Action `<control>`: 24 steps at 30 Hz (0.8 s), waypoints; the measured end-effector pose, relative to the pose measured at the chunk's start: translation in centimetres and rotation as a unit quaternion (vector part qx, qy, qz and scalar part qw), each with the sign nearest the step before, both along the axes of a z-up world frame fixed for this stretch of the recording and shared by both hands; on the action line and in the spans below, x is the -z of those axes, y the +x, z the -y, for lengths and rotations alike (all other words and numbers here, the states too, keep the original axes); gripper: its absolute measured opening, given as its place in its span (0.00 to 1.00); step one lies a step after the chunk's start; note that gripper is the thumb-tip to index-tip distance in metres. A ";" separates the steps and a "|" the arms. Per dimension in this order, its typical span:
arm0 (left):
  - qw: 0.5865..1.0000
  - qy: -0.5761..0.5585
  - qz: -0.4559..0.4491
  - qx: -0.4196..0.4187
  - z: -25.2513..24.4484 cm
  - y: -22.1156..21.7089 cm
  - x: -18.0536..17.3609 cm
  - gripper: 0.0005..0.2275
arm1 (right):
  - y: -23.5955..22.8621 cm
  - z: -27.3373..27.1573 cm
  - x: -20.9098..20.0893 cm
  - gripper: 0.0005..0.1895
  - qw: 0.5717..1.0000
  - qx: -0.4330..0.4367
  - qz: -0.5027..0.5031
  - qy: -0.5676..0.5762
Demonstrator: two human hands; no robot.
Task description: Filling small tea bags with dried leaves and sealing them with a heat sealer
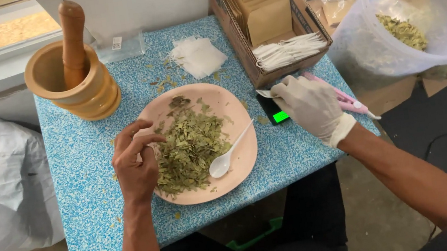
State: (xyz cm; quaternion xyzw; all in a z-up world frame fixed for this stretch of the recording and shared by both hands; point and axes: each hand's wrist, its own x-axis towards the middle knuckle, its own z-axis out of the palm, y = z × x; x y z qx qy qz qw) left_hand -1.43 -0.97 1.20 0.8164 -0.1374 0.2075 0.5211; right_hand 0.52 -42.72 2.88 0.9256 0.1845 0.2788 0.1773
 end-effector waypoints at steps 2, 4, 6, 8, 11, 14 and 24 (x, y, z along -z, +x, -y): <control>1.000 0.005 -0.004 -0.005 -0.3 -0.4 -0.4 0.22 | -0.8 -1.6 -2.8 0.15 0.983 0.023 -0.148 0.102; 1.000 0.007 -0.006 -0.012 -0.6 -0.5 -0.9 0.22 | -0.8 -2.8 -6.9 0.24 0.935 0.042 -0.288 0.200; 1.000 -0.004 -0.011 -0.019 -0.7 -0.6 -1.2 0.22 | -0.4 -3.8 -12.0 0.27 0.795 0.021 -0.391 0.464; 1.000 -0.008 -0.009 -0.021 -1.1 -0.4 0.2 0.21 | 0.2 -1.8 -12.4 0.23 0.784 -0.015 -0.335 0.523; 1.000 -0.002 0.018 -0.026 -0.9 0.2 1.1 0.17 | 0.0 -0.8 -15.5 0.19 0.758 -0.057 -0.277 0.588; 0.999 0.018 0.019 -0.035 -0.7 0.3 1.5 0.13 | 0.0 -0.9 -17.1 0.17 0.767 -0.081 -0.286 0.569; 0.998 0.044 0.034 -0.003 -0.6 -0.1 -0.6 0.15 | 2.8 -1.5 -14.1 0.12 0.900 -0.164 -0.259 0.308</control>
